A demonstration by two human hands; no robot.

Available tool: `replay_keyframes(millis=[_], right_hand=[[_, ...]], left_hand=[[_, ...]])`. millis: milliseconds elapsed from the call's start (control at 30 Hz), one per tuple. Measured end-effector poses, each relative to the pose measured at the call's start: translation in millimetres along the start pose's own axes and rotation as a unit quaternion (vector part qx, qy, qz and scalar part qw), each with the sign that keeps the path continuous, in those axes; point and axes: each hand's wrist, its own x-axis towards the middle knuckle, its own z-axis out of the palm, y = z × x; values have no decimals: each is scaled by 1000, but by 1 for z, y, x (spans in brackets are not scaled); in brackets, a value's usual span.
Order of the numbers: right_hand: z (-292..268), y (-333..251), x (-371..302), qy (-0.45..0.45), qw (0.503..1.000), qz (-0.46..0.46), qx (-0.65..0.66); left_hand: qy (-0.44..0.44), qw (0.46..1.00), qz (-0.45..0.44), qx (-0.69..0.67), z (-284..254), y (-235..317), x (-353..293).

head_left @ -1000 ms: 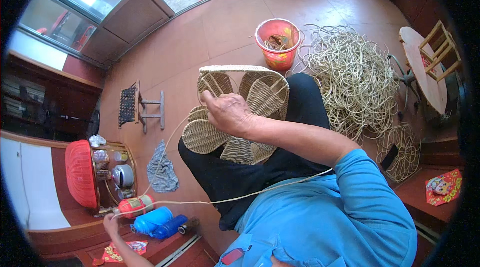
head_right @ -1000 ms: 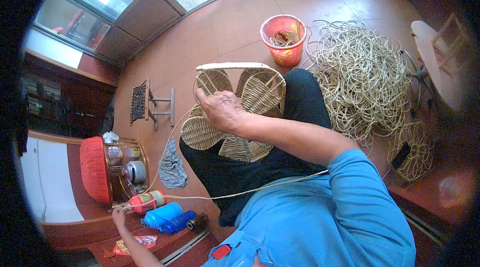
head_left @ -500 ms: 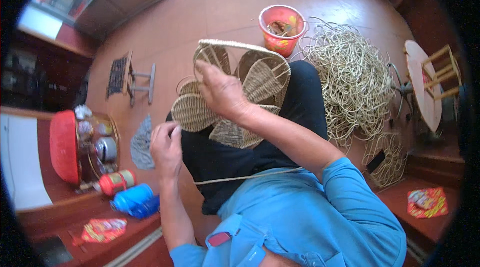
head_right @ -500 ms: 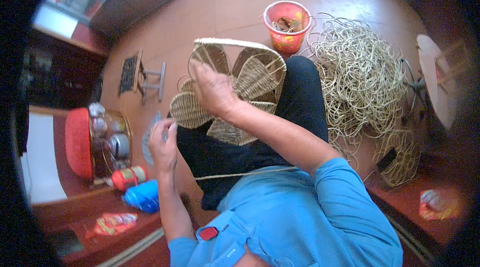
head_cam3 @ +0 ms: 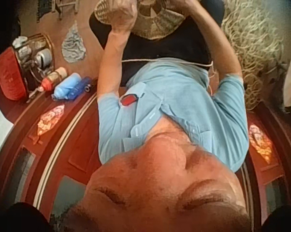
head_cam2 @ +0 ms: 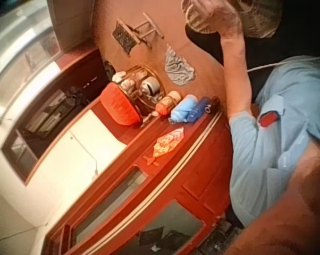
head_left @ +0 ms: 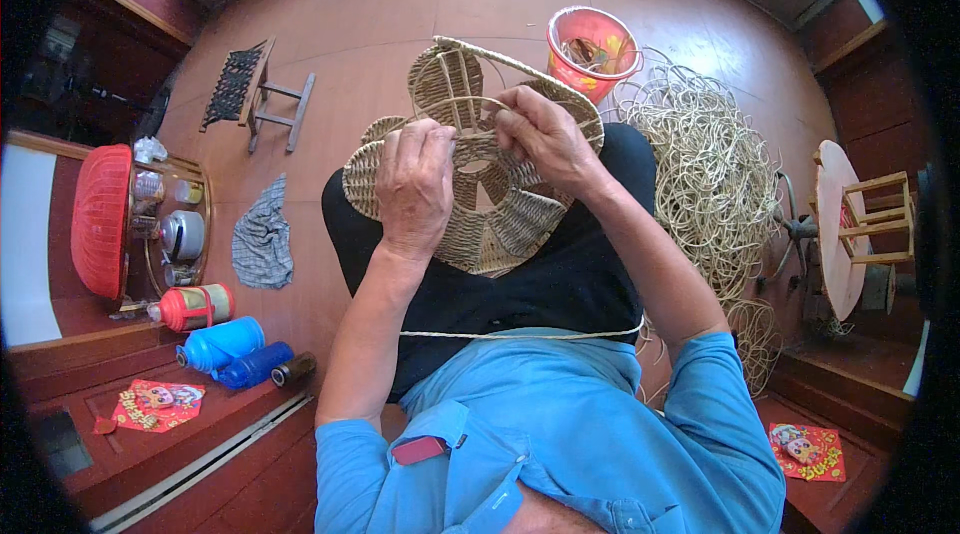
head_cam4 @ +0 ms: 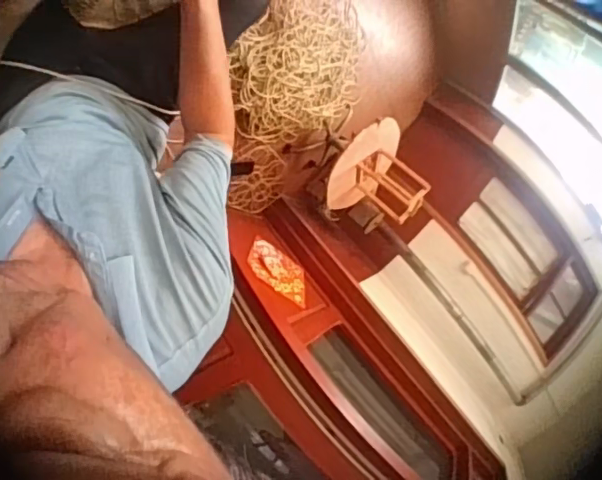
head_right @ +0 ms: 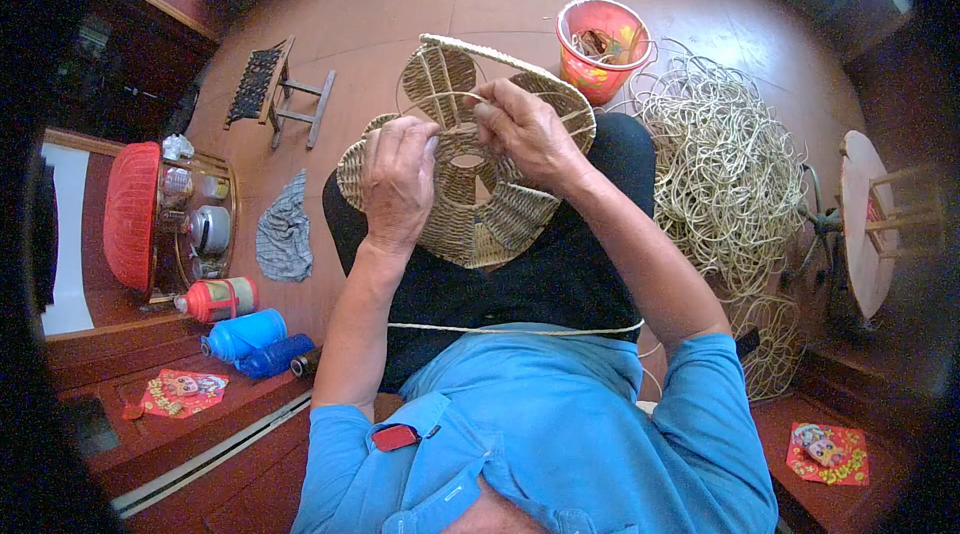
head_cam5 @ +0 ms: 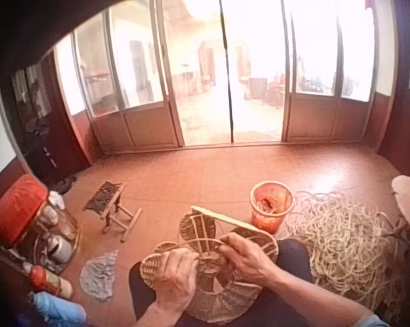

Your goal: The recorder is weaving a large flower-like object from straw or similar plant fibers.

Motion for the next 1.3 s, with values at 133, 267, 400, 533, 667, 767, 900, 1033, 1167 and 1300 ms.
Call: replay_keyframes(millis=[133, 267, 400, 533, 667, 767, 900, 1033, 1167, 1300], right_hand=[[-23, -1, 4, -34, 999, -28, -9], [-41, -13, 18, 3, 999, -44, -10], [-32, -44, 24, 44, 991, -53, 111], [-9, -39, 16, 68, 992, -104, 23], [4, -11, 0, 83, 982, -118, -121], [15, -8, -2, 77, 967, -142, -196], [24, -16, 9, 48, 962, -114, -244], [32, -19, 15, 47, 961, -70, -264], [36, -23, 12, 57, 967, -66, -239], [27, -11, 7, 103, 983, -78, -130]], left_hand=[[-28, 999, -12, -22, 3, 1, 3], [-31, 999, -5, -43, 4, -1, 11], [-18, 997, -29, -72, 13, -5, 19], [24, 998, -50, -40, 26, -3, 15], [40, 998, -8, 45, 30, 5, 14], [34, 999, 7, 40, 31, 8, 8], [-17, 999, -14, 45, 22, 16, 6], [-25, 999, -36, 2, 20, 16, 6], [-15, 999, -42, -16, 18, 13, 5], [-8, 999, -36, -14, 21, 15, 5]])
